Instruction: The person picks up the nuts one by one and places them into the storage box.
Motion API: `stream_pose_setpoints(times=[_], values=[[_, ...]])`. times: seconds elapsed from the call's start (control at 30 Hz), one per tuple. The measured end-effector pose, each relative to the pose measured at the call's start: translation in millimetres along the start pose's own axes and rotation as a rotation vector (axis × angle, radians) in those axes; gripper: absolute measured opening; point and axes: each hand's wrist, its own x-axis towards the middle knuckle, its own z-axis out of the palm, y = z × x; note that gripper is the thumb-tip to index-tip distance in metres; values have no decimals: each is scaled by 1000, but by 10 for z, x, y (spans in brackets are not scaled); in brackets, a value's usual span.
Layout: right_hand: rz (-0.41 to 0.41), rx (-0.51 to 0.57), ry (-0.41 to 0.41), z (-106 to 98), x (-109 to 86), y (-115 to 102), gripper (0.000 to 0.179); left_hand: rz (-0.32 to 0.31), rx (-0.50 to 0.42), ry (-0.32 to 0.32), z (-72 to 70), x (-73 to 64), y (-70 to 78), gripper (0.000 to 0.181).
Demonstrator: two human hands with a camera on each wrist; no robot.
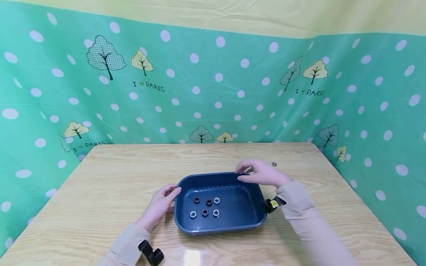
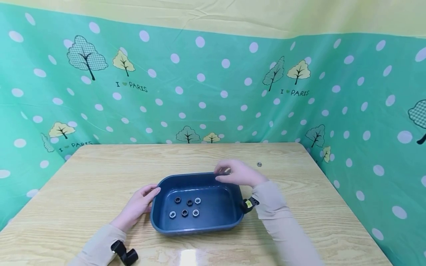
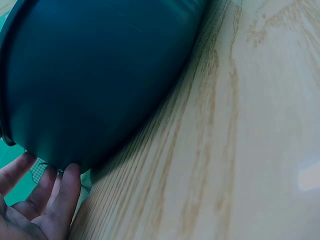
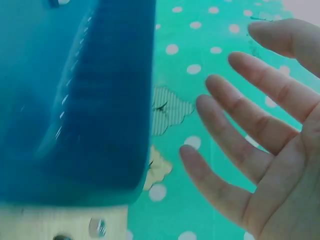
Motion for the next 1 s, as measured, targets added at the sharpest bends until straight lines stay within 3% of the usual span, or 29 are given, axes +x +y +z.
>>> stream_pose_setpoints(times=[0.6,1.0], values=[[148,-15,175,25,-365,554,26,11,-22,11,20,11,-19,40],[180,-33,176,78,-440,753,32,12,3,10,14,-7,-12,42]])
